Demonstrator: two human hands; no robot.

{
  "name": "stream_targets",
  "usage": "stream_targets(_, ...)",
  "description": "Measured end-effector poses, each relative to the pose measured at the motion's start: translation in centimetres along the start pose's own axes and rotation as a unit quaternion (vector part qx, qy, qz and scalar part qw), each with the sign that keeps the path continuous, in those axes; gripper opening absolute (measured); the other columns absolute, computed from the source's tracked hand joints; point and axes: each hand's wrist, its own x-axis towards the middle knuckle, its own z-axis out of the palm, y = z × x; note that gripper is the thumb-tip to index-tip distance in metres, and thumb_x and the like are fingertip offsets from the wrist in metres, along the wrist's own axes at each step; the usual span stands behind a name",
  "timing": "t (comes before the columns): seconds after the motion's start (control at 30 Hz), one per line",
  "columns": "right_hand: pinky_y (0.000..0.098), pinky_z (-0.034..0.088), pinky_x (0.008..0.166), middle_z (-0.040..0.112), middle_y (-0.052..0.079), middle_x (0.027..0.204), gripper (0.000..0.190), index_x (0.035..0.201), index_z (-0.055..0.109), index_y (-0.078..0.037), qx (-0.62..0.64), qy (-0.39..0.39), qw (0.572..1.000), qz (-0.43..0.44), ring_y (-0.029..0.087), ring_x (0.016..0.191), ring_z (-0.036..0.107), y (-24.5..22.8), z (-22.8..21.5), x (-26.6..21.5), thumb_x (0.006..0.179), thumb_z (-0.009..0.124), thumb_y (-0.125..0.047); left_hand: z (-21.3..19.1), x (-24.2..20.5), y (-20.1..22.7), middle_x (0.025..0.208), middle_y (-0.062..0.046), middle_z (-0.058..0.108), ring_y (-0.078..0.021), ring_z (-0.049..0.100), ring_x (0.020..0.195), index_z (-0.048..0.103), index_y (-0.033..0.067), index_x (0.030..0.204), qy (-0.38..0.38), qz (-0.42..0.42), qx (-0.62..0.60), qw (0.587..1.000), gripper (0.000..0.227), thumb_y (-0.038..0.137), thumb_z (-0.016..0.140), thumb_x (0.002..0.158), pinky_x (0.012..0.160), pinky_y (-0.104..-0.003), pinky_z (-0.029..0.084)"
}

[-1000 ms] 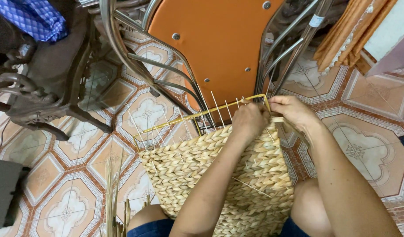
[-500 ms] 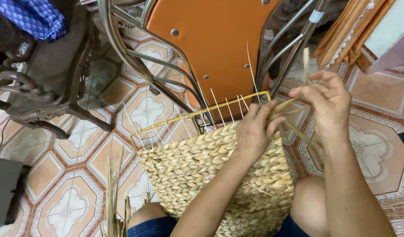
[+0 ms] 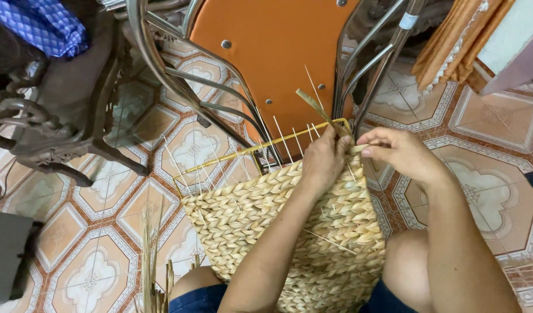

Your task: Weaving a basket or mat using natural fiber strips and a wire frame.

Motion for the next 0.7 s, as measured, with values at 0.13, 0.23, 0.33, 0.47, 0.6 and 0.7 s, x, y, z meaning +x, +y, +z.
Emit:
stream_targets(0.13, 0.0404, 0.052, 0.097, 0.08, 0.005, 0.107, 0.024, 0.11, 0.076, -0.017, 0.039, 0.003, 0.999, -0.038, 0.019, 0.103, 0.071, 1.7, -0.7, 1.4, 0.088, 0.069, -0.023, -0.1, 0.0, 0.2, 0.081, -0.009, 0.074, -0.0208, 0.074, 0.069, 0.06, 0.0082, 0.111, 0.003, 0.024, 0.012, 1.0, 0.02, 0.025, 0.052, 0.104, 0.067, -0.041, 0.06)
stream_targets(0.23, 0.0401, 0.051, 0.097, 0.078, 0.0, 0.106, 0.02, 0.108, 0.077, -0.018, 0.017, 0.025, 0.999, -0.018, 0.016, 0.102, 0.07, 1.3, 0.5, 2.2, 0.09, 0.067, -0.021, -0.2, -0.3, 0.3, 0.085, -0.01, 0.076, -0.0212, 0.076, 0.076, 0.061, 0.0072, 0.109, 0.004, 0.034, -0.027, 0.999, 0.02, 0.024, 0.054, 0.102, 0.072, -0.042, 0.06)
stream_targets(0.33, 0.0432, 0.053, 0.096, 0.078, 0.002, 0.103, 0.015, 0.104, 0.078, -0.016, -0.027, 0.044, 0.999, 0.014, 0.019, 0.097, 0.07, 2.0, 1.9, 3.8, 0.094, 0.067, -0.021, -0.7, -0.3, 0.6, 0.085, -0.014, 0.074, -0.0253, 0.073, 0.078, 0.061, 0.0069, 0.112, -0.015, 0.07, 0.025, 0.997, 0.02, 0.023, 0.055, 0.101, 0.072, -0.042, 0.056)
stream_targets(0.47, 0.0504, 0.051, 0.09, 0.075, 0.008, 0.101, 0.017, 0.097, 0.079, -0.015, -0.193, 0.194, 0.947, -0.171, 0.027, 0.094, 0.066, 4.2, 3.4, 5.0, 0.083, 0.073, -0.023, -1.9, -0.3, 1.6, 0.089, -0.013, 0.067, -0.0254, 0.072, 0.076, 0.057, 0.0075, 0.112, -0.099, 0.042, 0.109, 0.988, 0.017, 0.017, 0.053, 0.098, 0.062, -0.033, 0.061)
stream_targets(0.6, 0.044, 0.054, 0.085, 0.075, 0.007, 0.1, 0.019, 0.103, 0.077, -0.016, -0.18, 0.247, 0.941, -0.142, 0.023, 0.089, 0.068, 3.9, 5.0, 4.7, 0.087, 0.07, -0.022, -1.7, 0.0, 2.1, 0.091, -0.014, 0.064, -0.0262, 0.068, 0.07, 0.051, 0.0067, 0.113, -0.103, 0.057, 0.237, 0.964, 0.018, 0.017, 0.052, 0.099, 0.058, -0.037, 0.059)
stream_targets(0.7, 0.0352, 0.057, 0.08, 0.076, 0.006, 0.1, 0.019, 0.111, 0.075, -0.011, 0.052, 0.135, 0.989, -0.028, 0.018, 0.083, 0.07, 4.0, 5.3, 4.5, 0.099, 0.061, -0.009, -0.8, 0.3, 1.9, 0.091, -0.017, 0.066, -0.0262, 0.067, 0.07, 0.049, 0.0047, 0.115, -0.078, 0.041, 0.276, 0.957, 0.022, 0.023, 0.05, 0.103, 0.061, -0.041, 0.057)
